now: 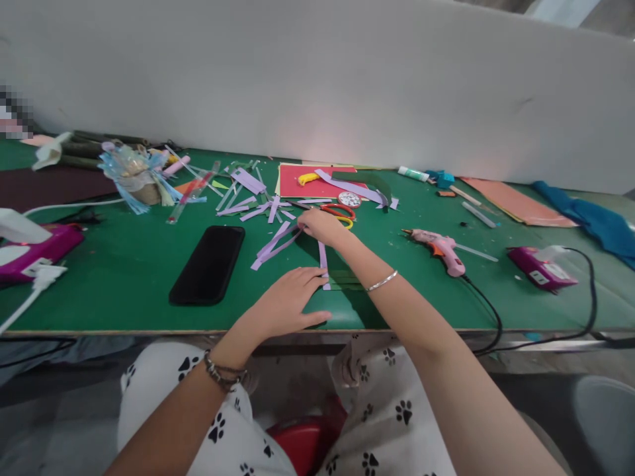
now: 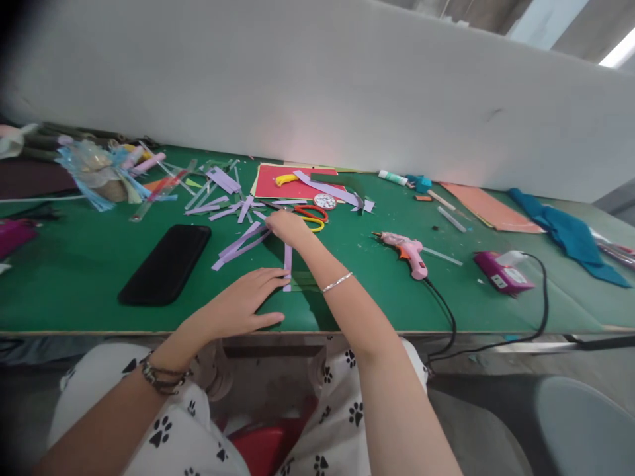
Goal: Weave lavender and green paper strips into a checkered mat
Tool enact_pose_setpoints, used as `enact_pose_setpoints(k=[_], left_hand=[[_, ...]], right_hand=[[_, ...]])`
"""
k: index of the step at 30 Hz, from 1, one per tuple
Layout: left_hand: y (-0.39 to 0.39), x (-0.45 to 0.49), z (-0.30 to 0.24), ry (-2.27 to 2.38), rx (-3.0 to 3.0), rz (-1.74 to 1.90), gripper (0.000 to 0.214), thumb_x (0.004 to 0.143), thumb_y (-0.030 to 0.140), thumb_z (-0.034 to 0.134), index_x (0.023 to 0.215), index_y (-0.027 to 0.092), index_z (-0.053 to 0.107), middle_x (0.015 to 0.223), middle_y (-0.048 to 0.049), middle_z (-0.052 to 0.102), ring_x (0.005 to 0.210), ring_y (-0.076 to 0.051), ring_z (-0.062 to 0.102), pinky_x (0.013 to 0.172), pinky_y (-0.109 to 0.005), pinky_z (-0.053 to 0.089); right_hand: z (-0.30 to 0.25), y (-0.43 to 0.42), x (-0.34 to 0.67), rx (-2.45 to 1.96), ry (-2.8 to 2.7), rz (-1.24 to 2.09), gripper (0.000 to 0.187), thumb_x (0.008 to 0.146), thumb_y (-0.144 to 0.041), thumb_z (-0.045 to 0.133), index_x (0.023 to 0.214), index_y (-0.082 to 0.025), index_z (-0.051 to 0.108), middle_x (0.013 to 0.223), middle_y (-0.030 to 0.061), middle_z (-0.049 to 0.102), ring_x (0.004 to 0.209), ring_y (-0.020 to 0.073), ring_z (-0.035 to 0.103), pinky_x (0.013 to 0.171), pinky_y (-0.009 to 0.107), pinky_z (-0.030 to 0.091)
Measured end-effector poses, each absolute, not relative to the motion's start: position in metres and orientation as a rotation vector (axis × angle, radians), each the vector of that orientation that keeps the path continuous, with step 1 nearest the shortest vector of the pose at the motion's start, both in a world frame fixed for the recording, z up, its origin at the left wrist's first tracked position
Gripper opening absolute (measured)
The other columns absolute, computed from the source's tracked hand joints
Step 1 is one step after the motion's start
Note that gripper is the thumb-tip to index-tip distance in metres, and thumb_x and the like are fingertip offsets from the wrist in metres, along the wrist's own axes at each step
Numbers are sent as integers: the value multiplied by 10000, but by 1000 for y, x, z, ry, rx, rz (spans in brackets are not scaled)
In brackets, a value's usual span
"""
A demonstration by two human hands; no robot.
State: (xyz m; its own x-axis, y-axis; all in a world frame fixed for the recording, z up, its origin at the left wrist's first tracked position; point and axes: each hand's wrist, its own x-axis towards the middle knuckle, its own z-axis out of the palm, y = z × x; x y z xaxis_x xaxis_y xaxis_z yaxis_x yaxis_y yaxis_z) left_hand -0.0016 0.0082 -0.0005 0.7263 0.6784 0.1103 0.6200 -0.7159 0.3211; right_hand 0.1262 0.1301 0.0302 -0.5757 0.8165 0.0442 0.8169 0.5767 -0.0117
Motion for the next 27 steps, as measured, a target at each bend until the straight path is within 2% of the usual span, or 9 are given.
enact_pose_setpoints(k=[6, 8, 11, 14, 17, 23, 27], left_hand=[[9, -2, -1, 1008, 2626, 311, 591, 814, 491, 527, 1258, 107, 458, 1359, -148, 452, 1256, -270, 404, 1058, -430, 314], [9, -2, -1, 1012, 2624, 311, 589, 811, 487, 533, 1255, 107, 459, 1357, -149, 454, 1259, -270, 401, 1056, -430, 316], [9, -2, -2, 1019, 2635, 318, 573, 811, 473, 538, 1251, 116, 459, 1344, -143, 469, 1252, -262, 408, 1050, -420, 326], [9, 0, -2, 1027, 2654, 334, 520, 823, 447, 530, 1231, 131, 467, 1329, -127, 486, 1238, -250, 425, 1034, -407, 346], [9, 4, -1, 1066, 2682, 334, 453, 844, 406, 515, 1192, 119, 485, 1293, -134, 514, 1203, -249, 454, 1006, -402, 373], [9, 18, 12, 1217, 2725, 235, 324, 836, 357, 547, 1065, 127, 539, 1150, -110, 590, 1055, -257, 535, 861, -376, 460], [3, 39, 18, 1438, 2731, 109, 346, 831, 430, 536, 975, 117, 568, 999, -125, 617, 934, -285, 568, 726, -378, 478]], right_hand=[[44, 128, 152, -1514, -2531, -4, 212, 802, -94, 461, 895, -126, 649, 891, 95, 671, 797, 170, 585, 691, 265, 416], [52, 119, 165, -1445, -2273, 144, 122, 781, -154, 519, 783, -129, 639, 750, 54, 657, 702, 148, 567, 670, 264, 418], [56, 91, 186, -1294, -1890, 529, 127, 759, -236, 544, 682, -152, 599, 639, 9, 625, 605, 121, 557, 624, 261, 437], [48, 57, 203, -1177, -1586, 877, 160, 722, -334, 594, 727, -175, 616, 658, -1, 652, 642, 118, 603, 655, 263, 478], [36, 31, 214, -1125, -1380, 1088, 227, 660, -414, 658, 713, -197, 620, 731, 0, 678, 704, 118, 636, 685, 255, 502], [25, 22, 226, -1127, -1162, 1148, 313, 548, -468, 737, 648, -211, 587, 738, -22, 673, 740, 118, 653, 715, 248, 519], [25, 23, 233, -1099, -1115, 1144, 294, 540, -449, 751, 661, -214, 623, 737, -27, 675, 718, 102, 647, 702, 223, 513]])
